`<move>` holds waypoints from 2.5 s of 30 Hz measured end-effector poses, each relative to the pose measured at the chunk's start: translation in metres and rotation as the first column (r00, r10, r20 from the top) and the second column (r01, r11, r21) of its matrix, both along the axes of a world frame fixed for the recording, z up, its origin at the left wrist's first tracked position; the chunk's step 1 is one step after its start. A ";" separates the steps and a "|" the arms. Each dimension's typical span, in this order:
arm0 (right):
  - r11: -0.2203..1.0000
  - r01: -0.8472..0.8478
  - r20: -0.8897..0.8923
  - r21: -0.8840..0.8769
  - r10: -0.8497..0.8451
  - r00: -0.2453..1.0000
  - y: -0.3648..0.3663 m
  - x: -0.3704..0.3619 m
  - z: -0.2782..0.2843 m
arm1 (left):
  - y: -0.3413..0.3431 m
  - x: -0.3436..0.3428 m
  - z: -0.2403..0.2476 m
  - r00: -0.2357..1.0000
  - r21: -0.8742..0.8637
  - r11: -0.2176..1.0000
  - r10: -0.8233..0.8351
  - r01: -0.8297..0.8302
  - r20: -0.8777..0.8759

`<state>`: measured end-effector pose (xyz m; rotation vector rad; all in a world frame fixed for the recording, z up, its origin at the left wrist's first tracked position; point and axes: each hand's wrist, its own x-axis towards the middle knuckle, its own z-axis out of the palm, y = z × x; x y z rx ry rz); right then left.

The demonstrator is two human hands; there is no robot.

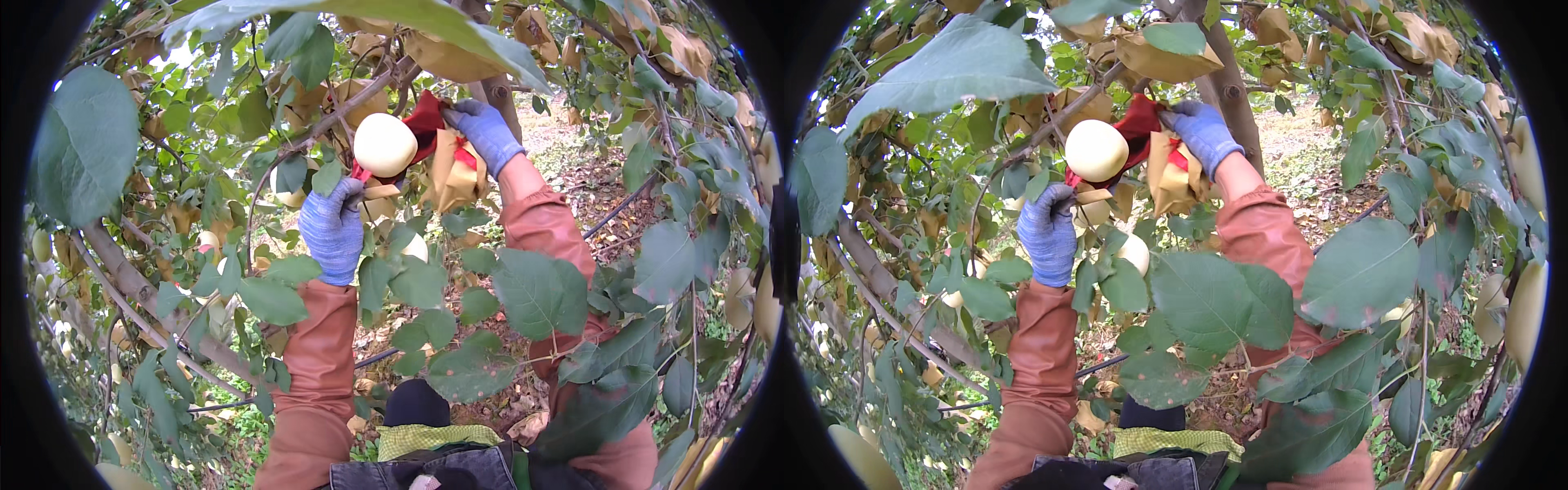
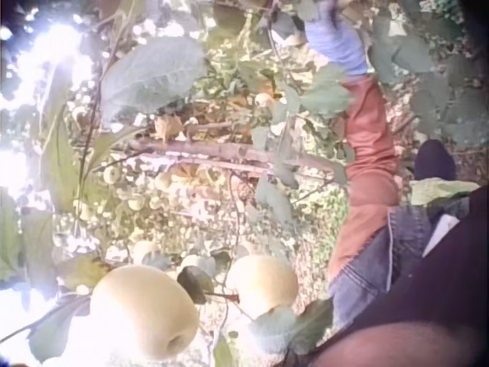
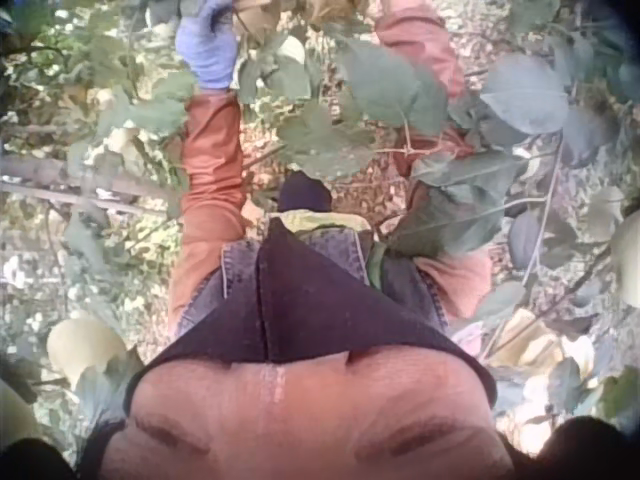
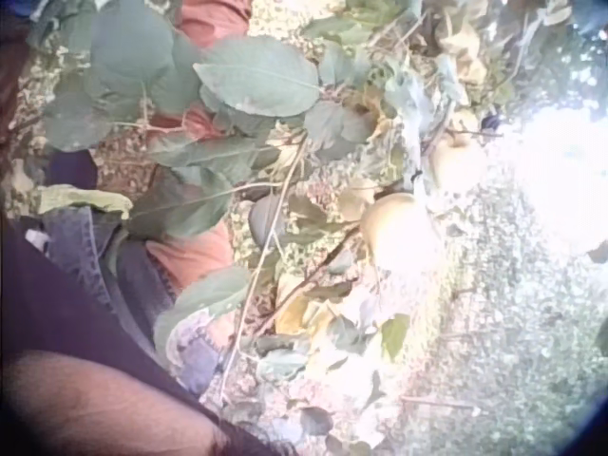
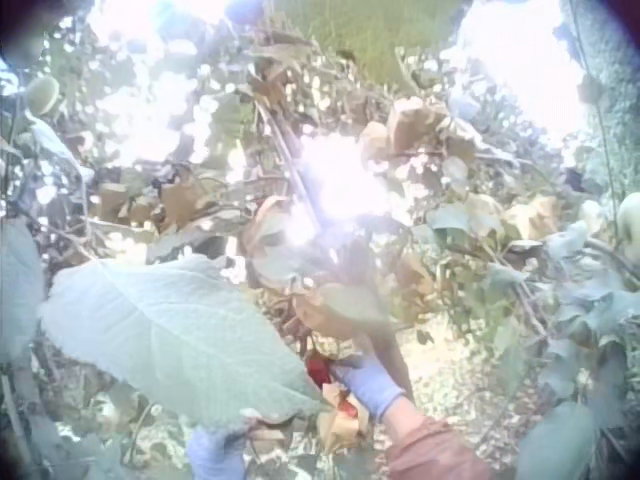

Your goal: The person removes brown paper bags tied around apples on a tree, one at a time, using gloved hands. The removed bags are placed into a yellow sack on the ground. The person continues moving between branches to collect more bags.

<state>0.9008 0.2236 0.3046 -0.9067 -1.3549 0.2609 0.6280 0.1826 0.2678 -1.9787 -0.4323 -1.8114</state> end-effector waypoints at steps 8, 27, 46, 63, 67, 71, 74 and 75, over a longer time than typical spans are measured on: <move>0.979 -0.203 -0.109 -0.012 0.201 0.974 -0.032 0.004 -0.119 | -0.051 0.025 -0.029 0.798 0.188 0.981 0.077 0.046 -0.598; 0.992 -0.076 -0.378 0.104 0.111 0.919 -0.144 0.031 -0.144 | -0.064 0.124 -0.026 0.569 -0.577 0.274 -0.705 0.769 0.423; 0.923 0.222 0.048 0.314 -0.249 0.967 -0.145 -0.005 -0.028 | 0.040 0.134 0.158 0.822 -0.661 0.575 -0.558 0.482 0.114; 0.634 0.710 0.414 0.307 -0.760 0.500 -0.123 0.003 0.111 | 0.041 0.149 0.166 0.789 -0.371 0.719 -0.611 0.588 0.067; 0.634 0.676 0.188 0.376 -0.766 0.615 -0.100 0.015 0.090 | 0.035 0.146 0.167 0.919 -0.454 0.799 -0.353 0.394 0.177; 0.756 0.625 0.102 0.194 -0.649 0.754 -0.082 0.012 0.071 | 0.043 0.128 0.167 0.778 -0.376 0.696 -0.443 0.612 0.446; 0.814 0.552 -0.059 0.180 -0.552 0.832 -0.070 0.045 0.060 | 0.041 0.122 0.171 0.950 -0.346 0.899 -0.186 0.267 0.250; 0.823 0.525 -0.104 0.218 -0.516 0.850 -0.059 0.047 0.054 | 0.042 0.114 0.167 0.992 -0.272 0.961 -0.005 0.040 0.126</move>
